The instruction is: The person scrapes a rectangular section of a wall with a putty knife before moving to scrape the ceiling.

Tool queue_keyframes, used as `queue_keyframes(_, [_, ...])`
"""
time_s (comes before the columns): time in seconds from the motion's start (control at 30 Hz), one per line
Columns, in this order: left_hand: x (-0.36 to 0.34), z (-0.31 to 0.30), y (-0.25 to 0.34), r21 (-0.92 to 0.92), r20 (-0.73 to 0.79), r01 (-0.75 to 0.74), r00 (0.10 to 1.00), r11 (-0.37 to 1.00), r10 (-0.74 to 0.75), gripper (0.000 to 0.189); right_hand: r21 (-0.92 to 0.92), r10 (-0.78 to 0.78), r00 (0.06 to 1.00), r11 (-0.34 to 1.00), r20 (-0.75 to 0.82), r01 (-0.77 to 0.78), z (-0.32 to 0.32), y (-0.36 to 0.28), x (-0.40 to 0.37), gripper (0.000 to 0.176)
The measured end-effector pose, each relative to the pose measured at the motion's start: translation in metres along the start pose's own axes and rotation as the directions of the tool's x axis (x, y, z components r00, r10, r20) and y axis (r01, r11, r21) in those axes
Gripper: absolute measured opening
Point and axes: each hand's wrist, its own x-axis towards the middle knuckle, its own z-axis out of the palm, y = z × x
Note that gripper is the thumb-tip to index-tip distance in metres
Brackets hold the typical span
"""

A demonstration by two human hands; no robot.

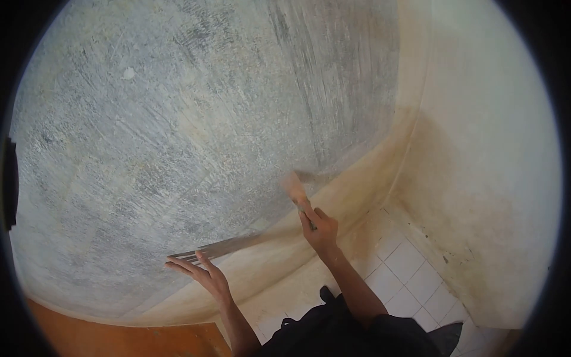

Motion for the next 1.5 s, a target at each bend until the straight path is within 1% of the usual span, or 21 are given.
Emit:
queue_keyframes(0.1, [-0.001,-0.008,0.005,-0.001,0.034,0.021,0.999,1.000,-0.021,0.080,0.003,-0.063,0.998,0.998,-0.013,0.063,-0.017,-0.030,0.065,0.044])
queue_keyframes(0.2, [-0.001,-0.012,0.013,-0.059,0.036,0.044,0.998,0.997,-0.042,0.078,0.047,-0.016,1.000,0.999,0.010,0.015,-0.008,-0.022,0.040,0.045])
queue_keyframes(0.27, [-0.004,-0.009,0.006,-0.068,0.011,0.044,0.999,0.997,-0.043,0.078,0.015,-0.026,0.998,1.000,0.055,0.026,0.003,-0.007,-0.008,0.044])
queue_keyframes(0.33, [-0.002,-0.007,0.005,-0.078,-0.024,0.041,0.999,0.996,-0.043,0.079,-0.039,0.002,0.997,0.999,0.078,0.001,0.010,-0.002,-0.023,0.044])
queue_keyframes(0.37, [-0.002,-0.008,0.008,-0.111,-0.013,0.053,0.998,0.992,-0.055,0.079,-0.032,-0.004,0.996,0.999,0.085,0.007,0.009,-0.012,0.001,0.044])
queue_keyframes(0.43, [-0.008,-0.010,0.010,-0.125,0.013,0.083,0.997,0.989,-0.082,0.080,0.017,-0.102,0.994,0.995,0.032,0.102,0.001,-0.026,0.043,0.046])
queue_keyframes(0.53, [-0.004,-0.008,0.015,-0.101,-0.017,0.076,0.997,0.992,-0.078,0.080,0.114,-0.072,0.997,0.991,0.034,0.068,-0.004,-0.030,0.050,0.046])
queue_keyframes(0.6, [-0.004,-0.008,0.022,-0.157,-0.010,0.120,0.992,0.980,-0.123,0.080,0.095,-0.085,0.992,0.993,0.090,0.076,0.011,0.000,-0.011,0.046])
queue_keyframes(0.67, [-0.006,-0.010,0.021,-0.155,-0.007,0.119,0.993,0.981,-0.121,0.079,0.075,-0.094,0.985,0.994,0.147,0.084,0.013,0.001,-0.028,0.046])
queue_keyframes(0.77, [-0.004,-0.011,0.019,-0.153,-0.011,0.113,0.993,0.982,-0.116,0.078,0.089,-0.086,0.987,0.993,0.139,0.074,0.013,-0.010,-0.019,0.046])
queue_keyframes(0.83, [-0.007,-0.010,0.016,-0.150,-0.010,0.122,0.992,0.981,-0.125,0.077,0.184,-0.151,0.973,0.976,0.176,0.118,0.011,-0.022,0.016,0.040])
queue_keyframes(0.97, [-0.007,-0.012,0.011,-0.155,-0.021,0.106,0.994,0.982,-0.110,0.073,0.240,-0.104,0.973,0.969,0.206,0.053,0.020,-0.001,-0.041,0.040])
queue_keyframes(1.0, [-0.008,-0.013,0.010,-0.161,-0.014,0.100,0.994,0.982,-0.104,0.072,0.240,-0.080,0.963,0.971,0.257,0.016,0.023,0.012,-0.072,0.042])
queue_keyframes(1.03, [-0.009,-0.014,0.010,-0.158,-0.017,0.106,0.994,0.982,-0.110,0.072,0.239,-0.055,0.951,0.971,0.305,-0.020,0.023,0.008,-0.078,0.043])
queue_keyframes(1.1, [-0.009,-0.015,0.012,-0.179,-0.001,0.119,0.993,0.977,-0.121,0.070,0.273,-0.110,0.951,0.962,0.290,0.028,0.032,0.013,-0.073,0.044])
queue_keyframes(1.23, [-0.012,-0.017,0.011,-0.165,0.017,0.146,0.989,0.975,-0.145,0.070,0.345,-0.203,0.949,0.932,0.242,0.112,0.032,-0.013,-0.021,0.045])
queue_keyframes(1.27, [-0.012,-0.017,0.009,-0.179,0.021,0.144,0.990,0.973,-0.142,0.071,0.348,-0.204,0.948,0.931,0.243,0.111,0.033,-0.007,-0.033,0.045])
queue_keyframes(1.33, [-0.010,-0.016,0.008,-0.200,0.008,0.144,0.989,0.969,-0.146,0.071,0.301,-0.116,0.958,0.953,0.262,0.033,0.036,0.016,-0.069,0.045])
queue_keyframes(1.4, [-0.010,-0.018,0.010,-0.187,0.018,0.145,0.989,0.972,-0.145,0.071,0.302,-0.118,0.956,0.953,0.268,0.033,0.031,0.020,-0.081,0.044])
queue_keyframes(1.47, [-0.008,-0.016,0.009,-0.181,-0.003,0.129,0.991,0.975,-0.132,0.070,0.312,-0.120,0.956,0.950,0.269,0.032,0.039,0.005,-0.059,0.043])
queue_keyframes(1.5, [-0.009,-0.015,0.007,-0.170,0.000,0.115,0.993,0.979,-0.117,0.070,0.358,-0.164,0.961,0.931,0.222,0.076,0.043,-0.008,-0.036,0.042])
